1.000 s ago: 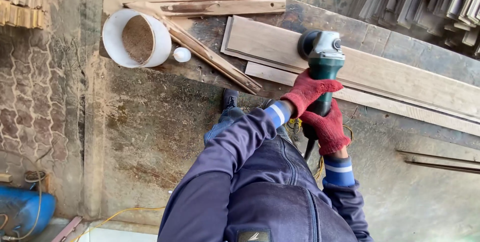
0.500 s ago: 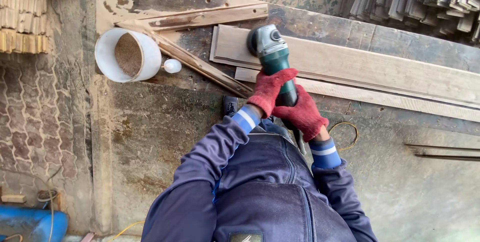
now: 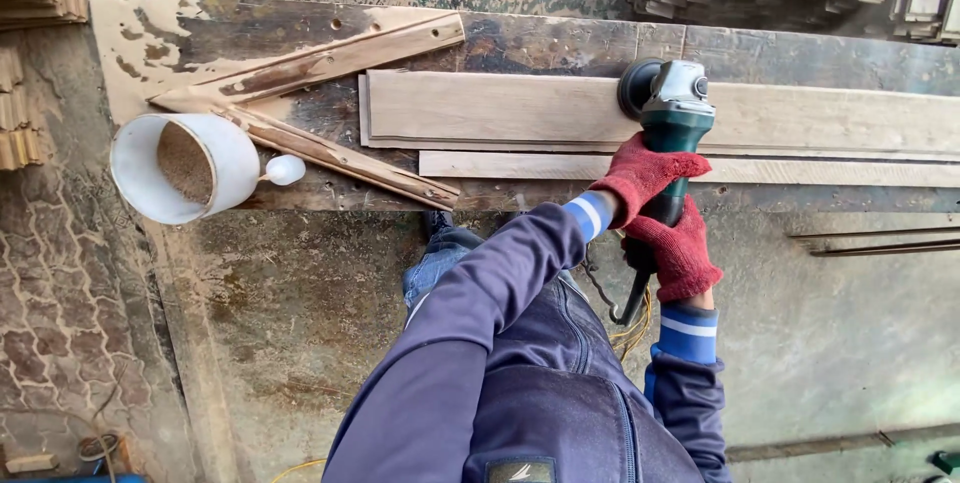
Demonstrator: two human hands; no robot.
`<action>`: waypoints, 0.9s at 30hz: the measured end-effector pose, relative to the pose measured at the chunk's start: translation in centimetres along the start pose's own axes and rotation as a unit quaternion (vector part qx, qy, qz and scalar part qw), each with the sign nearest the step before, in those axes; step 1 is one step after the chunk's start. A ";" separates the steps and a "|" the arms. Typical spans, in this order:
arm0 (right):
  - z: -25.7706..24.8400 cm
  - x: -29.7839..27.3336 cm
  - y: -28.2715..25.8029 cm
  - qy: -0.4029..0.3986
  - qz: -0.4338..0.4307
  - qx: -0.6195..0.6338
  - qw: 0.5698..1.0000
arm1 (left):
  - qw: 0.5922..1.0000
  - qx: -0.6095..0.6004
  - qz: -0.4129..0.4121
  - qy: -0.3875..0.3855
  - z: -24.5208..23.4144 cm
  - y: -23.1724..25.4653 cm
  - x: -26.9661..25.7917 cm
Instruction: Sanding a long wooden board using an angle grinder with a sanding disc.
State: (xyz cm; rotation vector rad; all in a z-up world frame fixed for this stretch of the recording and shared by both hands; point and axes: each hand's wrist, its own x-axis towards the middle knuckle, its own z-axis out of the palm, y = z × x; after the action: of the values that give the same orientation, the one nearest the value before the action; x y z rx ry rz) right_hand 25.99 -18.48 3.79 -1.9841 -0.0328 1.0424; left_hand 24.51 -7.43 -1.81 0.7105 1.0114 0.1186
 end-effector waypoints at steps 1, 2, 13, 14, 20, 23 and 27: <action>0.1 0.0 0.4 0.002 0.001 0.000 1.000 | 1.000 0.001 -0.001 -0.002 -0.1 0.1 -0.1; 0.3 0.0 0.7 0.002 0.000 0.005 1.000 | 1.000 0.020 -0.006 0.003 -0.3 0.2 -0.1; 11.2 -5.0 -0.8 -0.085 -0.028 -0.229 0.969 | 0.979 -0.182 0.042 0.087 -14.0 -1.2 -4.7; 12.3 -4.7 -0.4 -0.103 -0.039 -0.246 0.963 | 0.980 -0.160 0.043 0.112 -15.5 -0.6 -5.5; 19.3 -6.2 -1.5 -0.178 -0.059 -0.306 0.933 | 0.952 -0.212 0.083 0.204 -22.2 0.9 -8.5; 20.5 -6.0 -2.2 -0.210 -0.062 -0.333 0.917 | 0.940 -0.236 0.085 0.230 -24.2 0.5 -8.5; 19.6 -4.1 -1.4 -0.236 -0.074 -0.355 0.902 | 0.943 -0.223 0.060 0.239 -24.3 -0.4 -7.3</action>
State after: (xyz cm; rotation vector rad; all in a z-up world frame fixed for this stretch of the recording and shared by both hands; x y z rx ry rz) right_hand 10.48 -5.79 2.20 -2.2383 -0.9310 1.5295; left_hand 0.75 1.16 -4.69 0.3256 1.3432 0.6333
